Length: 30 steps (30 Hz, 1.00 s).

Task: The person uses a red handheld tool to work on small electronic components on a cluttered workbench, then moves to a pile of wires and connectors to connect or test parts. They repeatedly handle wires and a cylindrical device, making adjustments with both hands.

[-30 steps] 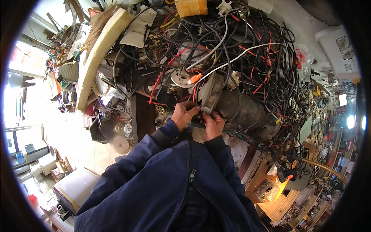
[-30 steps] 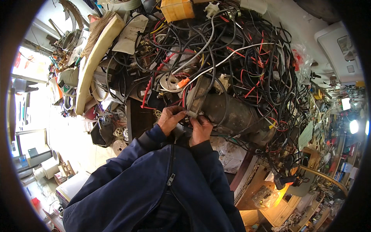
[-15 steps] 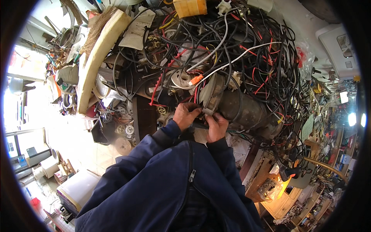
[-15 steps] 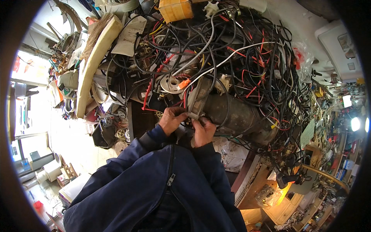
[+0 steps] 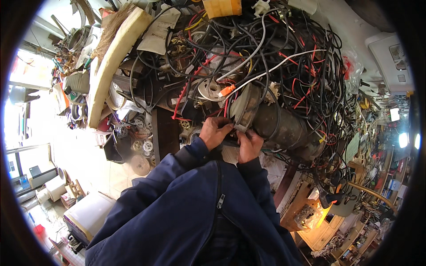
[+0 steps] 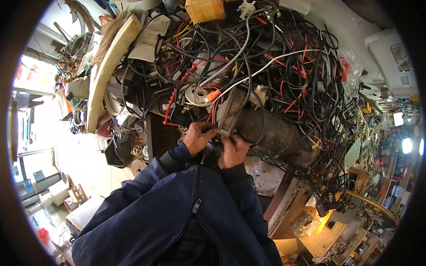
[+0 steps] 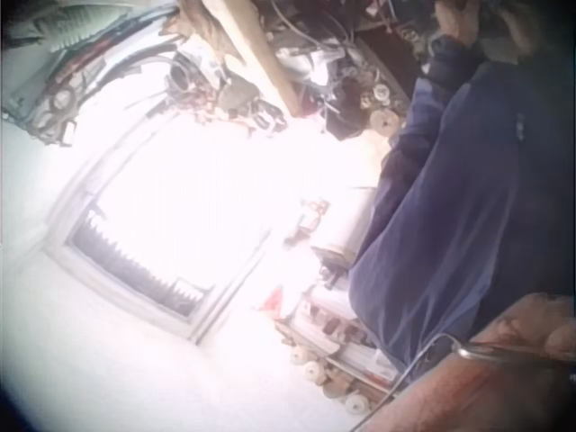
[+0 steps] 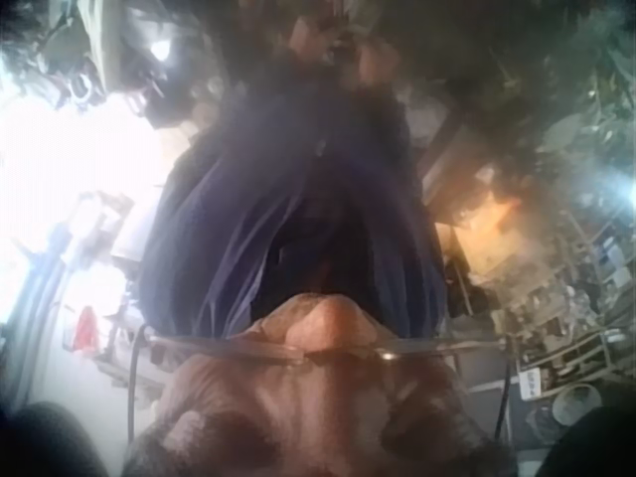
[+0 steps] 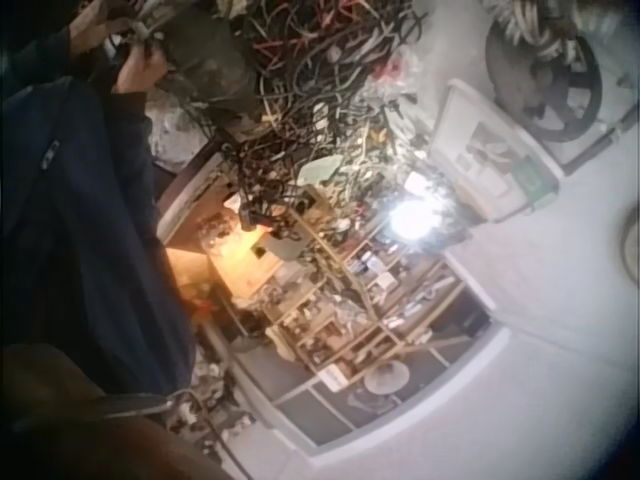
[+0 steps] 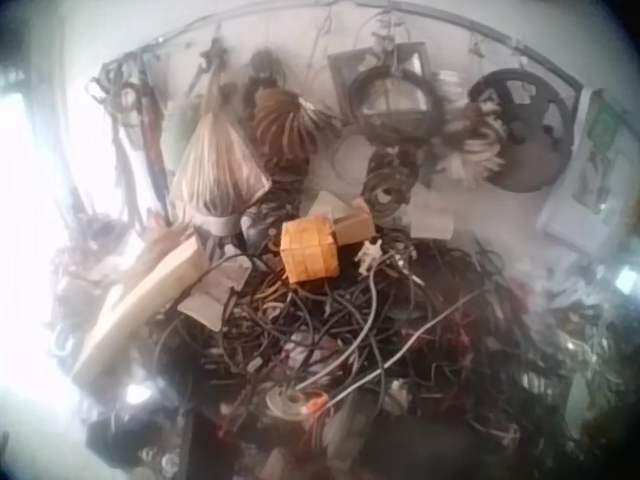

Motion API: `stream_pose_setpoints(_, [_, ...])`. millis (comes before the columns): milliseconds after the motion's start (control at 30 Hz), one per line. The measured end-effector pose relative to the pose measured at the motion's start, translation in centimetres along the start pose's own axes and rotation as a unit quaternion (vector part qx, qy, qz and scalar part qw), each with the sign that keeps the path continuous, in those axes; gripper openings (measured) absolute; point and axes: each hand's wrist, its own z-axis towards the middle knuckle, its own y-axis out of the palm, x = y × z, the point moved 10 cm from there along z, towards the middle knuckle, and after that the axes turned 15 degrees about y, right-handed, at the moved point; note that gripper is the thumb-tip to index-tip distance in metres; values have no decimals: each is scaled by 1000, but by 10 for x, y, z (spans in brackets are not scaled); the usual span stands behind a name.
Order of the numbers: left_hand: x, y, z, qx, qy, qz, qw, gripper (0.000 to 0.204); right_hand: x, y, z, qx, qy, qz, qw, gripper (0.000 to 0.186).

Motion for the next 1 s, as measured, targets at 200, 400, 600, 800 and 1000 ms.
stream_pose_setpoints(200, [2, -2, -1, 21, 13, 9, 1000, 24, 3, -1, -1, -2, 11, 11, 1000, 8])
stream_pose_setpoints(400, [2, -3, -1, 10, 14, 18, 1000, 26, 6, -2, 2, -12, 23, 13, 1000, 5])
stream_pose_setpoints(600, [4, -2, -1, 8, 33, 13, 999, 24, 12, -4, 12, -22, 10, 23, 999, 1])
stream_pose_setpoints(800, [25, -5, 2, -21, 36, 121, 992, 26, 17, -3, 15, -44, 4, 48, 998, 18])
stream_pose_setpoints(1000, [21, -8, 3, -24, 43, 147, 988, 23, 9, 3, 11, -56, 13, 42, 997, 21])
